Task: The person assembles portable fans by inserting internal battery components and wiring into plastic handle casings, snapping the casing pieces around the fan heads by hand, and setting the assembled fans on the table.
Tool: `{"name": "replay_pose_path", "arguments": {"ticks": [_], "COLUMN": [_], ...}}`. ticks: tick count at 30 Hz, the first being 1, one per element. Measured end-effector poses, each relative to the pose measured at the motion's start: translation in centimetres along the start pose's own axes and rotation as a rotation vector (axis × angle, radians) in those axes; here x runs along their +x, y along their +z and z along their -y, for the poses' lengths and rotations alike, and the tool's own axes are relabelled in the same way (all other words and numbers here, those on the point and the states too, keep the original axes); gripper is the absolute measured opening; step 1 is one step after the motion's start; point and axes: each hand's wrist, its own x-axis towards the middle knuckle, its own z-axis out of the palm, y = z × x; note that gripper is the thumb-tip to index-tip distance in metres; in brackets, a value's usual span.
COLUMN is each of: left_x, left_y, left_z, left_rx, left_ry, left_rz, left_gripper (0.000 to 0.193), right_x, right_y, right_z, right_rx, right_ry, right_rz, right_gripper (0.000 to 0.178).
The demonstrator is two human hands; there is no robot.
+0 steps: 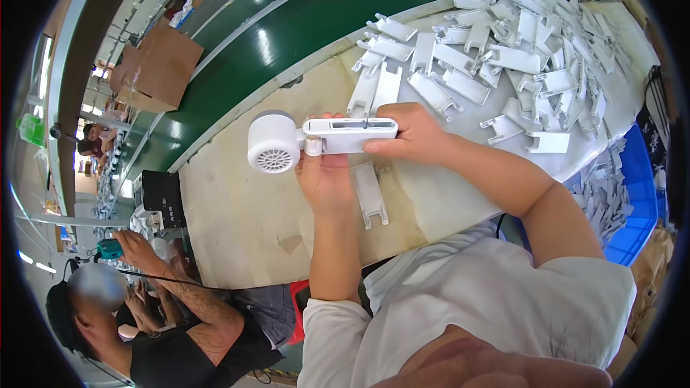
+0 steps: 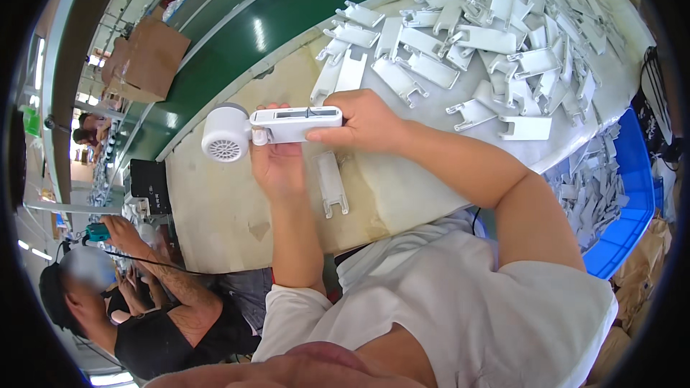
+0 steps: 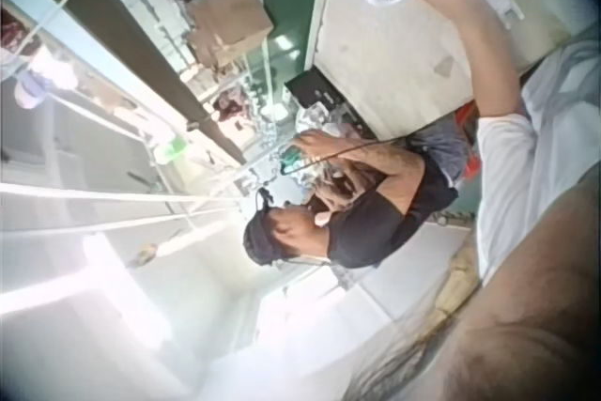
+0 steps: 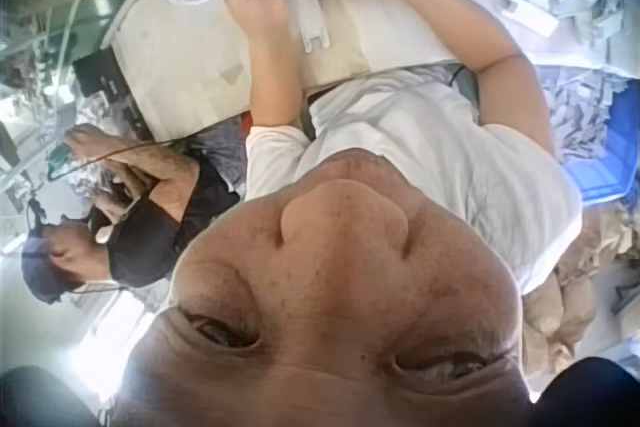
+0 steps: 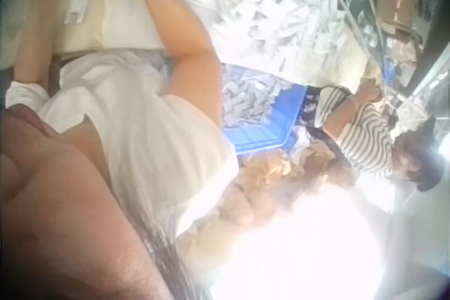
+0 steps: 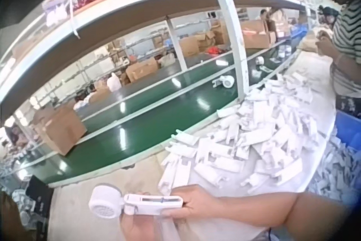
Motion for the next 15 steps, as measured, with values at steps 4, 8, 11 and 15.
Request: {"name": "replay_pose_path", "arguments": {"ticks": [4,8,11,15], "left_x": [1.4,2.9,3.7,3.7], "left_y": [-1.8,-7.3,-12.0,-17.1], "left_z": [-0.7,-3.7,-6.9,-10.9], "left_rx": [0.204,1.356,1.810,2.014], "left_ry": [-0.026,0.030,0.168,0.003], "left_rz": [-0.025,-0.124,-0.200,-0.332], "left_gripper": [0.028,0.028,0.034,0.040], "right_x": [-0.5,-0.6,-0.6,-0.5], "right_y": [1.2,1.8,2.2,2.8], "right_z": [-2.0,-3.5,-3.5,-3.5], "right_rx": [-0.156,-0.184,-0.162,-0.124], "right_ry": [0.011,-0.135,-0.129,-0.125], "right_rz": [0.180,0.124,0.086,0.132], "right_gripper": [0.029,0.021,0.016,0.012]}}
